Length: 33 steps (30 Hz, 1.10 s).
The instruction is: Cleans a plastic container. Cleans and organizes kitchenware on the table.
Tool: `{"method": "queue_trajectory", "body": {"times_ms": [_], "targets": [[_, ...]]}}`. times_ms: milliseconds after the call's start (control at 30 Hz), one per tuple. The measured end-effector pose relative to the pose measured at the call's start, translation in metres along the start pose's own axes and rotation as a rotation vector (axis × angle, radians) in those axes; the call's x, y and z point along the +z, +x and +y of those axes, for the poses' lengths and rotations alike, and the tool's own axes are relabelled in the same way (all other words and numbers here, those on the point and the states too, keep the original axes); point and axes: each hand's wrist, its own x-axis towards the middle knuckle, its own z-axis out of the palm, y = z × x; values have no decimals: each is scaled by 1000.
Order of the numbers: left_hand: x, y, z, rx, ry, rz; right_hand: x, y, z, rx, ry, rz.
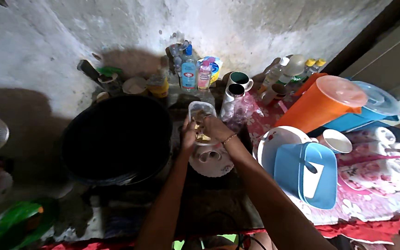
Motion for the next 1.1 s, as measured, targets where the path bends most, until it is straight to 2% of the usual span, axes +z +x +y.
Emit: {"method": "queue_trajectory", "body": {"times_ms": [133,233,300,433,567,700,800,967,1100], "targets": [[-1,14,-4,-70,-3,-2,8,8,-6,1,-43,-70],[1,26,-9,-84,25,80,6,7,-10,40,42,-80],[2,34,-11,-101,44,135,3,10,-4,59,148,19],[12,46,-12,-165,33,292,0,32,16,-28,242,279],[27,69,-27,-240,-19,386,-12,35,13,-35,267,410],[28,68,-27,-286,54,261,-20,43,10,26,251,428],[16,58,-21,-246,177,151,-25,50,2,19,221,409],[-27,19,-13,-49,477,-90,-33,70,-26,-65,167,374],[-54,-1,-25,141,444,-172,-37,97,-66,-162,105,342]]}}
